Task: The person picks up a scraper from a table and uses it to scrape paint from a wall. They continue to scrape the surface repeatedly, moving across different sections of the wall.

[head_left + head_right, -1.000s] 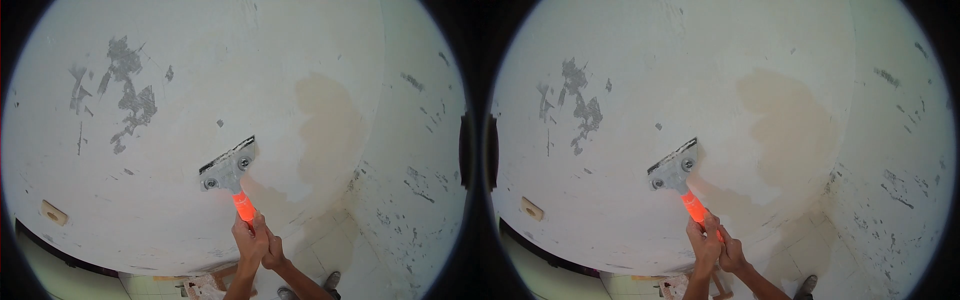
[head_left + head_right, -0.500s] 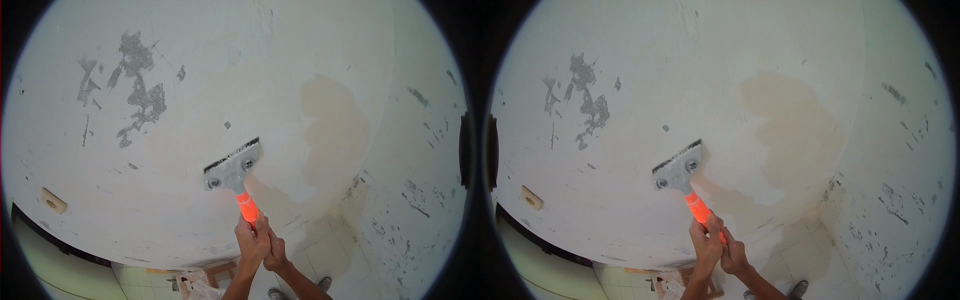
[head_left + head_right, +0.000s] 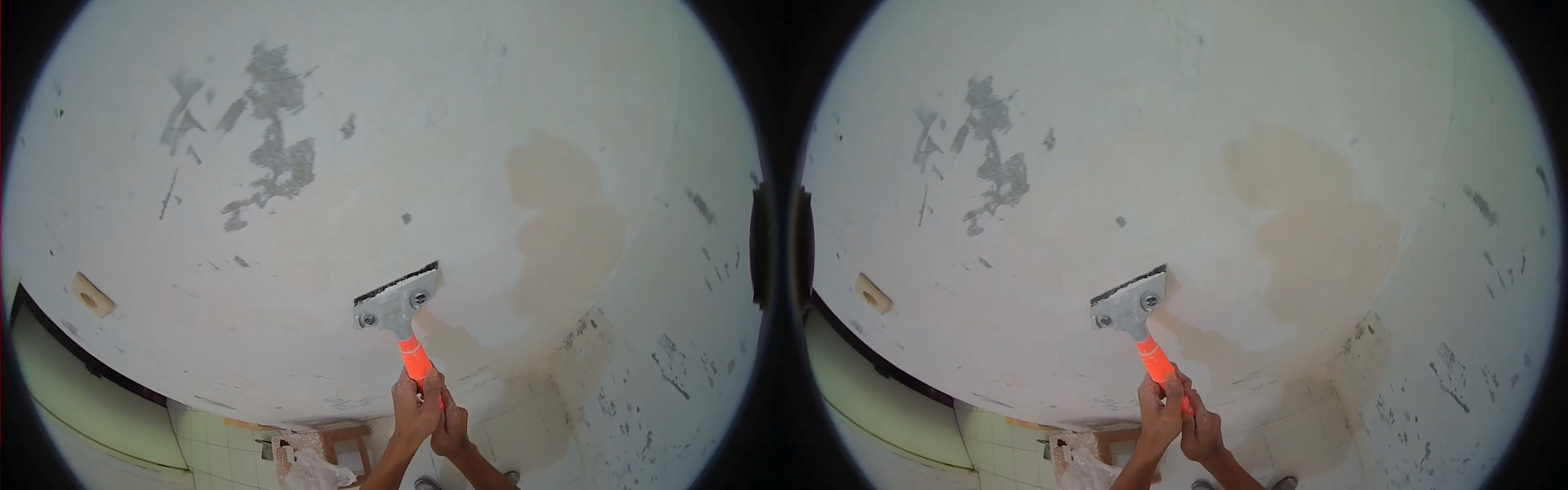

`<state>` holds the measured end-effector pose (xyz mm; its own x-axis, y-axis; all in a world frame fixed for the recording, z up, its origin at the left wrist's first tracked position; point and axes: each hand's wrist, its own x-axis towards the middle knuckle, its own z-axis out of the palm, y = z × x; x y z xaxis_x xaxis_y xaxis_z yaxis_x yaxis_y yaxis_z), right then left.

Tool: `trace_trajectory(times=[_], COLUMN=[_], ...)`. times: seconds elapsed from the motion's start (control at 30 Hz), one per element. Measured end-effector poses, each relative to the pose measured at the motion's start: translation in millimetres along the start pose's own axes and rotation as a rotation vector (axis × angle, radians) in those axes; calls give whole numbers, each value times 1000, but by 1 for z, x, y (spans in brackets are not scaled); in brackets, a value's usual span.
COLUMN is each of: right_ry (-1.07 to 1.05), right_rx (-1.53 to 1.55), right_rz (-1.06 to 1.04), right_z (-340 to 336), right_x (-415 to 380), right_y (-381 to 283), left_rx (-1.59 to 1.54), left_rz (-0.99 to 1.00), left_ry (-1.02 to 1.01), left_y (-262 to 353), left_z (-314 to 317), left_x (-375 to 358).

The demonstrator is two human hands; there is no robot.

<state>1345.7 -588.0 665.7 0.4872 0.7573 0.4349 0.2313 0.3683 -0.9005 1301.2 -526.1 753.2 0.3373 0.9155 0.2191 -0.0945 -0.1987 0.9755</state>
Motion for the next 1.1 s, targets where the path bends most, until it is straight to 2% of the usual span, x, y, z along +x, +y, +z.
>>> trace_trajectory(times=[0.17,0.23,0.3,0.33,0.37,0.5,0.7,0.8,1.0,1.1], right_ry=[-96,-108,-65,-16,-38,-96,-32,-88,-62,-117], right_rx=[-51,-103,-83,-60,-103,-104,-112,-80,-94,-45], right_rz=[16,99,14,-56,0,-21,-80,3,-101,-27], right_z=[-2,-3,3,3,1,0,-4,-6,-13,-12], right_x=[22,16,5,0,-4,17,10,27,17,23], right_y=[-11,-13,3,8,12,-6,-3,-23,-18,-15], left_rx=[-8,-24,51,42,39,-17,-3,-69,-43,-79], left_rz=[40,54,-69,-62,-39,11,10,10,-11,6], left_ry=[34,29,-37,-26,-20,33,-2,29,68,102], left_y=[13,14,4,7,10,24,12,34,21,25], left_z=[-2,-2,-4,-3,-3,0,-1,4,8,10], left_x=[15,11,-3,-1,2,13,4,18,3,9])
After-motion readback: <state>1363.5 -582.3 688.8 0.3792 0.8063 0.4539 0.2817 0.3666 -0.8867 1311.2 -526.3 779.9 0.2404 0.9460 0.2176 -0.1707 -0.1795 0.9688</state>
